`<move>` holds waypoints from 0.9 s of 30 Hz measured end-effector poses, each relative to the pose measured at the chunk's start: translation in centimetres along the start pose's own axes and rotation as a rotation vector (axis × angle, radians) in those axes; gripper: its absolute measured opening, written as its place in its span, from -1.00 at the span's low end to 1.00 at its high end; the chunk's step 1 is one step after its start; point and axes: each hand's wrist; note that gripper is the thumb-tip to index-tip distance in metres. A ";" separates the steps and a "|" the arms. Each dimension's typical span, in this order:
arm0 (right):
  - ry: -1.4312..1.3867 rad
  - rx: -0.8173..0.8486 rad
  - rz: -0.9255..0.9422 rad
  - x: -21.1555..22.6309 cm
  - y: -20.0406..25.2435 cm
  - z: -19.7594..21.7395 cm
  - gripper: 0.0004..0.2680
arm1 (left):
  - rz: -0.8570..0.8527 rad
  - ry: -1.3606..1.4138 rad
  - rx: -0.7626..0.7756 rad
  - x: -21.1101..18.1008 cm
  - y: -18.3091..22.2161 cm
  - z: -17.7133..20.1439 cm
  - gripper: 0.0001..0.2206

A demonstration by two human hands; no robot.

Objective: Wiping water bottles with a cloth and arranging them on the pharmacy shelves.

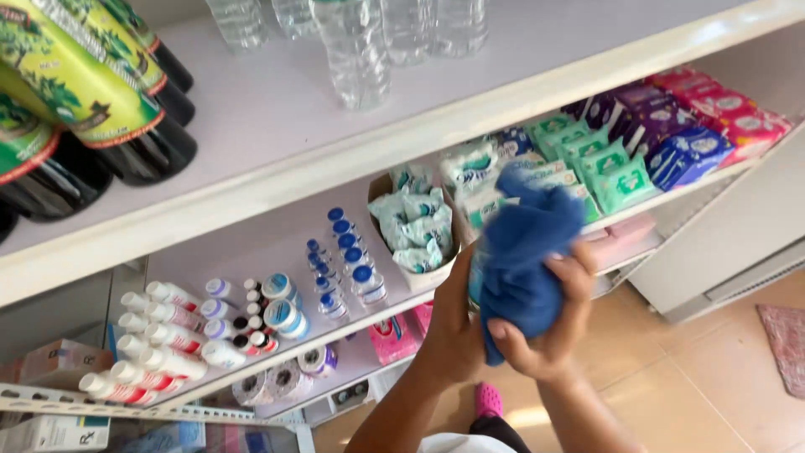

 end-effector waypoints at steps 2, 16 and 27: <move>0.016 0.065 -0.083 1.0 3.4 -0.1 -0.47 | 0.122 0.068 -0.003 0.2 1.0 0.9 -0.42; -0.182 0.134 -0.273 3.0 4.7 1.9 -0.49 | 0.437 0.453 -0.128 -0.5 6.7 0.4 -0.41; 0.062 0.404 -0.195 5.5 8.8 7.2 -0.57 | 0.389 0.410 -0.195 -2.1 7.0 -0.9 -0.32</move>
Point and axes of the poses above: each hand's wrist, its own y-axis away from the middle knuckle, its own z-axis out of the back of the hand, x = y × z, and after that the axes turned 13 degrees about -x, right-handed
